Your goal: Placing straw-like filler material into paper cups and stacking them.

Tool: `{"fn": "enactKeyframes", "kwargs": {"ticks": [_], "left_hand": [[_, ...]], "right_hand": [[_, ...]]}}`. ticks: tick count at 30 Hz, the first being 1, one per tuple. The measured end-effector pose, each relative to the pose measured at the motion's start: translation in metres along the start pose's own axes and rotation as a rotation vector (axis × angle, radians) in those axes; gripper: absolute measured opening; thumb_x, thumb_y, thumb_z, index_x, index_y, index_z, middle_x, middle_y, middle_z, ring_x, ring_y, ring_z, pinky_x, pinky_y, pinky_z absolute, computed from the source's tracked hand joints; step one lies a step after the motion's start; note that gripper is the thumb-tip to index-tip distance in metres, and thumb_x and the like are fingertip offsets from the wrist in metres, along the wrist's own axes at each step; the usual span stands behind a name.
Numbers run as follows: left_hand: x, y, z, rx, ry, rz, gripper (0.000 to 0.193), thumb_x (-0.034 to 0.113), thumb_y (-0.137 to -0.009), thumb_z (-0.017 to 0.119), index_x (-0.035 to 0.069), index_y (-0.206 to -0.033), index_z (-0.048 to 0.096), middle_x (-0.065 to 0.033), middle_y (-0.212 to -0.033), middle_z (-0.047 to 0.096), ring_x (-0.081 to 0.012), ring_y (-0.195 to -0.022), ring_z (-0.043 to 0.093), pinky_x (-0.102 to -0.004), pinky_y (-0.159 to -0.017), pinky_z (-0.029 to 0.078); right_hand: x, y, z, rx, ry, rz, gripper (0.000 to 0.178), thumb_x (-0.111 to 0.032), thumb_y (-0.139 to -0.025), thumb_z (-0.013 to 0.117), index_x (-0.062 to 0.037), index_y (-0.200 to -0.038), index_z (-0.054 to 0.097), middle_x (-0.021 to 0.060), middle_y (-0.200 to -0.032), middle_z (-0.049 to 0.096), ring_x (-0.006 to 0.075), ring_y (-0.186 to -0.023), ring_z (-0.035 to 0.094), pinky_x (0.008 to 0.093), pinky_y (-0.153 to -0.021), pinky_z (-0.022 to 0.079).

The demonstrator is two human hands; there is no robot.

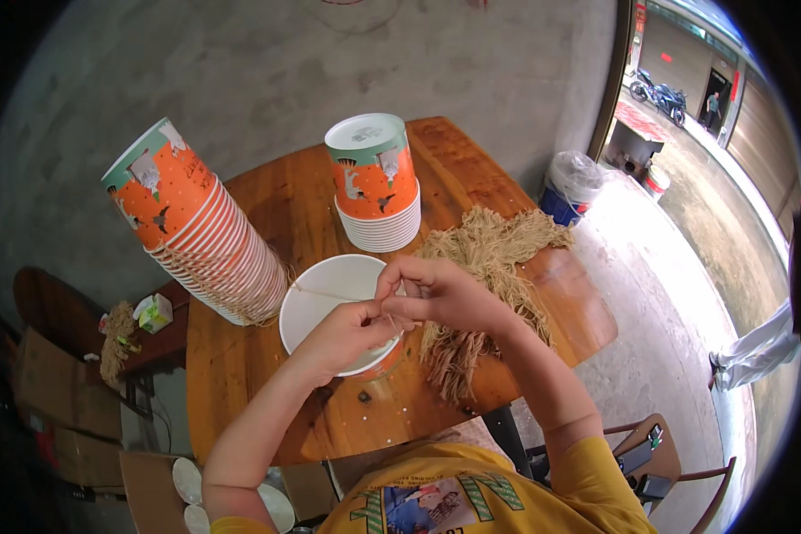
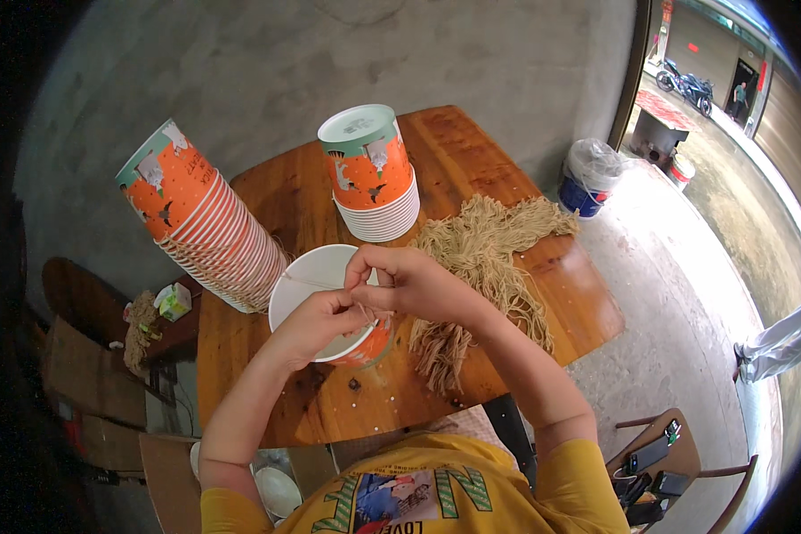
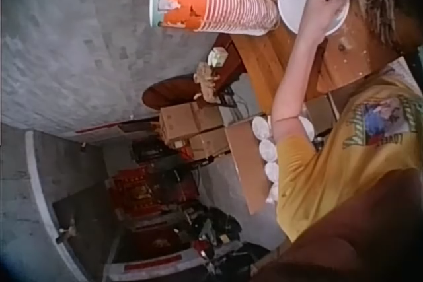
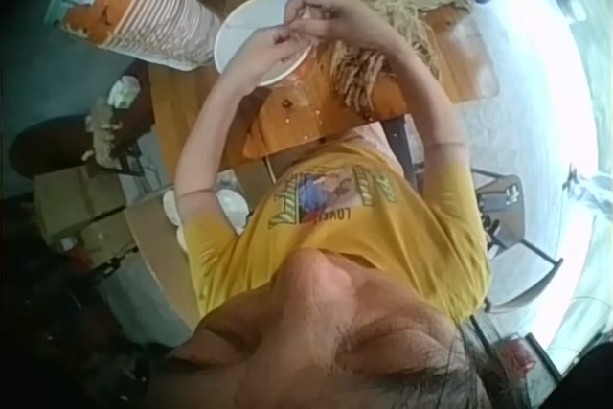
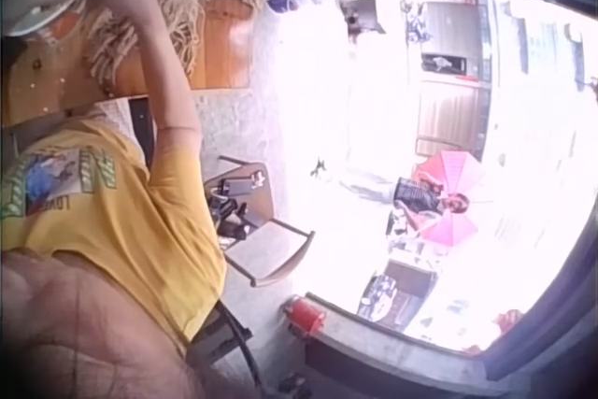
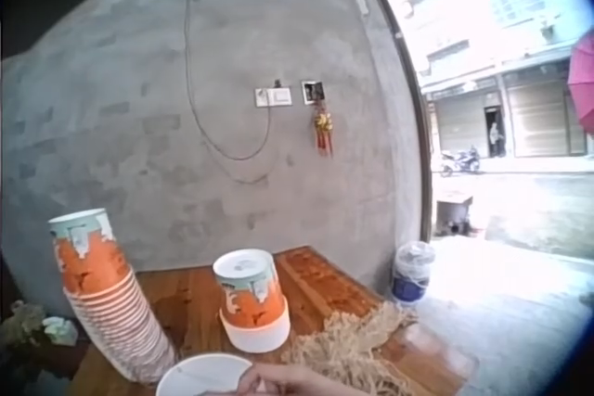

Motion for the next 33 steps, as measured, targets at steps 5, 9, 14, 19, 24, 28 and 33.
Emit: {"fn": "enactKeyframes", "kwargs": {"ticks": [5,9,14,19,24,28,33], "left_hand": [[-0.005,-0.002,0.002,-0.103,0.029,0.042,0.023,0.017,-0.096,0.058,0.001,-0.109,0.066,0.0027,-0.092,0.063,-0.0039,-0.078,0.052,-0.0196,-0.074,0.044],[-0.007,-0.004,0.006,-0.109,0.077,-0.006,0.018,0.015,-0.097,0.057,0.002,-0.105,0.066,0.0041,-0.086,0.06,-0.0037,-0.076,0.049,-0.0199,-0.071,0.043],[-0.007,-0.005,0.004,-0.084,0.133,-0.023,0.017,0.016,-0.097,0.058,0.001,-0.102,0.065,0.0035,-0.084,0.057,-0.0037,-0.074,0.048,-0.0184,-0.068,0.041],[-0.005,-0.006,0.003,-0.07,0.132,-0.018,0.014,0.015,-0.097,0.058,0.003,-0.096,0.063,0.0038,-0.082,0.055,-0.0041,-0.072,0.048,-0.019,-0.067,0.04],[-0.008,-0.009,0.005,-0.098,0.224,-0.062,0.011,0.014,-0.096,0.057,0.004,-0.097,0.062,0.0032,-0.084,0.057,-0.0046,-0.073,0.05,-0.0189,-0.066,0.04],[-0.013,-0.008,0.005,-0.144,0.356,-0.101,0.011,0.011,-0.096,0.057,0.003,-0.101,0.062,0.0014,-0.088,0.06,-0.005,-0.075,0.054,-0.0193,-0.064,0.041],[-0.014,-0.007,0.003,-0.115,0.372,-0.123,0.014,0.011,-0.096,0.057,0.004,-0.107,0.061,-0.0003,-0.093,0.061,-0.0064,-0.076,0.056,-0.0197,-0.065,0.044]], "right_hand": [[-0.001,0.004,-0.007,0.148,0.186,-0.086,0.007,-0.003,-0.092,0.063,-0.0019,-0.098,0.06,-0.0019,-0.076,0.058,0.003,-0.068,0.053,0.02,-0.058,0.041],[0.004,0.026,-0.017,0.297,0.255,-0.102,0.009,-0.005,-0.089,0.066,-0.0022,-0.096,0.061,0.0014,-0.083,0.057,0.006,-0.069,0.054,0.0225,-0.059,0.042],[0.003,0.05,-0.01,0.371,0.299,-0.246,0.014,-0.013,-0.088,0.069,-0.0054,-0.097,0.061,0.0066,-0.095,0.055,0.0165,-0.08,0.06,0.0297,-0.066,0.05],[-0.002,0.061,0.002,0.45,0.56,-0.118,0.017,-0.014,-0.084,0.073,-0.0062,-0.095,0.063,0.0093,-0.089,0.053,0.0247,-0.076,0.059,0.0342,-0.063,0.05],[-0.006,0.063,0.012,0.538,0.482,-0.142,0.016,-0.008,-0.08,0.075,-0.007,-0.093,0.066,0.0068,-0.087,0.052,0.0211,-0.077,0.057,0.0316,-0.064,0.049],[0.0,0.061,0.022,0.555,0.4,-0.18,0.019,-0.002,-0.076,0.077,-0.0097,-0.091,0.069,0.0031,-0.089,0.051,0.0161,-0.08,0.052,0.0273,-0.061,0.045],[-0.003,0.063,0.02,0.563,0.472,-0.236,0.02,-0.006,-0.076,0.078,-0.0126,-0.094,0.072,0.0047,-0.085,0.052,0.0197,-0.078,0.055,0.0316,-0.066,0.047]]}}
Point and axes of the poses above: each hand's wrist, its own y-axis away from the middle knuckle, its own z-axis out of the palm, x = y × z, the point moved 8 cm from there along -y, towards the middle knuckle
